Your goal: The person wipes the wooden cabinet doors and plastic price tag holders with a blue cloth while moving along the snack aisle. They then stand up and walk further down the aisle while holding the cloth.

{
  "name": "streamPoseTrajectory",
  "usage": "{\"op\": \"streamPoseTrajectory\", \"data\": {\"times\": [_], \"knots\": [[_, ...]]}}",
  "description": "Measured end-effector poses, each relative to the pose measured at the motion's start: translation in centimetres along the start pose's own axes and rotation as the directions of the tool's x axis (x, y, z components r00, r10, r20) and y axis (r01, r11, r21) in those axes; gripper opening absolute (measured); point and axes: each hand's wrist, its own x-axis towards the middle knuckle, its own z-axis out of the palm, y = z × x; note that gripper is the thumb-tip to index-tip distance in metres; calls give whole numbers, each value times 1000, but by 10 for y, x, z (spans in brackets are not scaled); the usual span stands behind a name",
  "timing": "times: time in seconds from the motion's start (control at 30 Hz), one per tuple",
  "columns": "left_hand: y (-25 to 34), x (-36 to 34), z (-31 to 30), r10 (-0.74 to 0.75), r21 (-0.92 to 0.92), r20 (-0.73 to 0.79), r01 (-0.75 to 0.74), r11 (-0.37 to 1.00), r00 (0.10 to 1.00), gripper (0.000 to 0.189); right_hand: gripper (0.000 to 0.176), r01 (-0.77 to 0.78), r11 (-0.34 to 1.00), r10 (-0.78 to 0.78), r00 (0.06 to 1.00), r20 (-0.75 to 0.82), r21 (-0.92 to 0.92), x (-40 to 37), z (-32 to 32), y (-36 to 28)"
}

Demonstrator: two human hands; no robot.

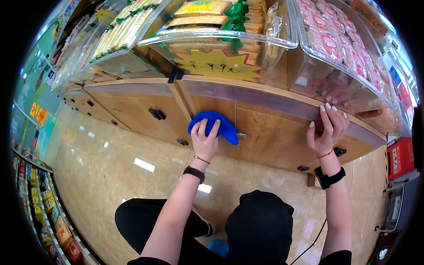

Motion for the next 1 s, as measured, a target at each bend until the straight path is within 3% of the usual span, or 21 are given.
{"op": "streamPoseTrajectory", "data": {"times": [0.23, 0.33, 0.47, 0.53, 0.7, 0.87, 1.0], "knots": [[-10, -115, 29, -97, 1, 451, 108, 994, 887, 66, 47, 4, 1000, -4, 1000, 7, -18, -1, 1, 0], [-8, -109, 20, -84, -50, 490, 124, 991, 868, 66, 48, 1, 1000, -1, 1000, 4, -16, -1, 0, -1], [2, -41, -4, -84, -92, 261, 111, 990, 962, 63, 49, -8, 1000, 8, 1000, 9, 3, 0, -1, -1], [16, 9, -26, -164, -75, 139, 175, 982, 977, 62, 50, -6, 1000, 6, 1000, 16, 2, 1, -1, -1], [22, 77, -59, -90, -101, -44, 85, 991, 995, 63, 50, -2, 1000, 2, 1000, 13, -5, 1, 0, -2], [4, 29, -16, -4, 20, -50, 5, 1000, 999, 61, 50, -1, 1000, 2, 1000, 21, -14, -1, 0, -1], [-13, -59, 33, -41, 17, 105, 40, 999, 994, 62, 50, 19, 1000, -18, 1000, 16, -20, -3, 2, 1]]}}
